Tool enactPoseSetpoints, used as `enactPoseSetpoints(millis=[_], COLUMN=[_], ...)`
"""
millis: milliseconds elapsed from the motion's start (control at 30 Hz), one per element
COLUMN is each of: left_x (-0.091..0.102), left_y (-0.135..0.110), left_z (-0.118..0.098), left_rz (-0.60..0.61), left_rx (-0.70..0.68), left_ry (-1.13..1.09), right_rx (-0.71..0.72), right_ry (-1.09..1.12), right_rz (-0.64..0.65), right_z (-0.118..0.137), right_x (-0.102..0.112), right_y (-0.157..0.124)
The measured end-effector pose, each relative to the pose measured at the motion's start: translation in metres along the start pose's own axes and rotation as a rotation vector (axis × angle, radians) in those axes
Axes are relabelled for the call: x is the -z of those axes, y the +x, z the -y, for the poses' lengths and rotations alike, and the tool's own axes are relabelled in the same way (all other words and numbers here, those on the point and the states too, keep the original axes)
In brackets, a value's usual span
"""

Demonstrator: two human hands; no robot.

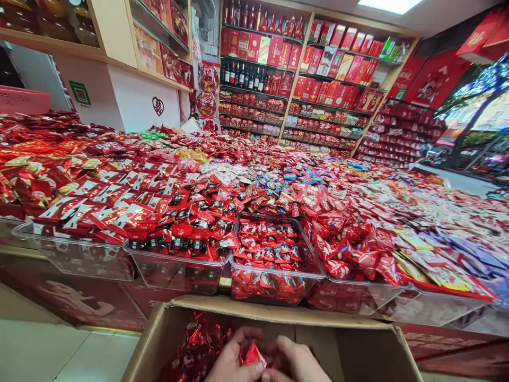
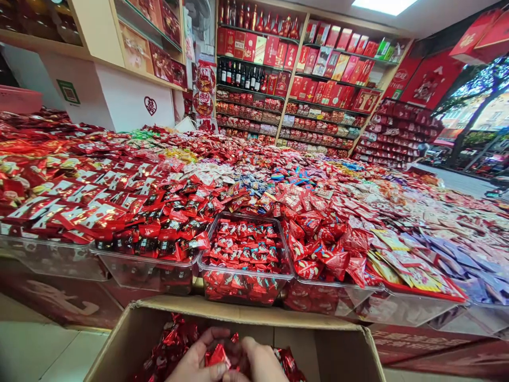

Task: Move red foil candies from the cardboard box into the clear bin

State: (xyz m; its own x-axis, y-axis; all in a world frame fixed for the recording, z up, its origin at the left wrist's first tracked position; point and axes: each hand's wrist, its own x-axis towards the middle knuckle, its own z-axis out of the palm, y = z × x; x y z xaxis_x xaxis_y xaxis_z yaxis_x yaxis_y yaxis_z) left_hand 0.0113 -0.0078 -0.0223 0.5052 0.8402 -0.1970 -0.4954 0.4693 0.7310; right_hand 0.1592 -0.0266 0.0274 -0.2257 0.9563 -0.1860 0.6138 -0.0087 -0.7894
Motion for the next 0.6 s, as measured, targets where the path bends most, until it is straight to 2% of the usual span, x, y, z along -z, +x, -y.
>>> enactPoseSetpoints(millis=[100,167,200,300,367,467,533,600], left_x=[-0.014,-0.021,-0.024,-0.024,-0.020,-0.017,-0.017,-0.019], left_y=[-0.008,-0.012,-0.013,-0.012,-0.009,-0.007,-0.006,-0.007], left_z=[-0.012,-0.021,-0.024,-0.027,-0.025,-0.023,-0.023,-0.024], left_rz=[-0.083,-0.060,-0.058,-0.173,-0.243,-0.272,-0.260,-0.235], left_rx=[0.015,-0.005,-0.001,0.055,0.103,0.095,0.080,0.106], left_ry=[0.029,0.037,0.027,0.022,0.053,0.102,0.096,0.060], right_rx=[-0.024,-0.037,-0.037,-0.044,-0.047,-0.024,0.039,0.165], right_ry=[0.301,0.466,0.536,0.648,0.660,0.578,0.424,0.238], right_rz=[-0.064,-0.102,-0.114,-0.162,-0.180,-0.215,-0.283,-0.340], right_z=[-0.008,-0.008,-0.008,-0.012,-0.014,-0.014,-0.010,-0.006], right_x=[-0.008,-0.008,-0.007,-0.005,-0.005,-0.006,-0.007,-0.007], right_y=[0.000,-0.002,-0.003,-0.005,-0.006,-0.009,-0.011,-0.013])
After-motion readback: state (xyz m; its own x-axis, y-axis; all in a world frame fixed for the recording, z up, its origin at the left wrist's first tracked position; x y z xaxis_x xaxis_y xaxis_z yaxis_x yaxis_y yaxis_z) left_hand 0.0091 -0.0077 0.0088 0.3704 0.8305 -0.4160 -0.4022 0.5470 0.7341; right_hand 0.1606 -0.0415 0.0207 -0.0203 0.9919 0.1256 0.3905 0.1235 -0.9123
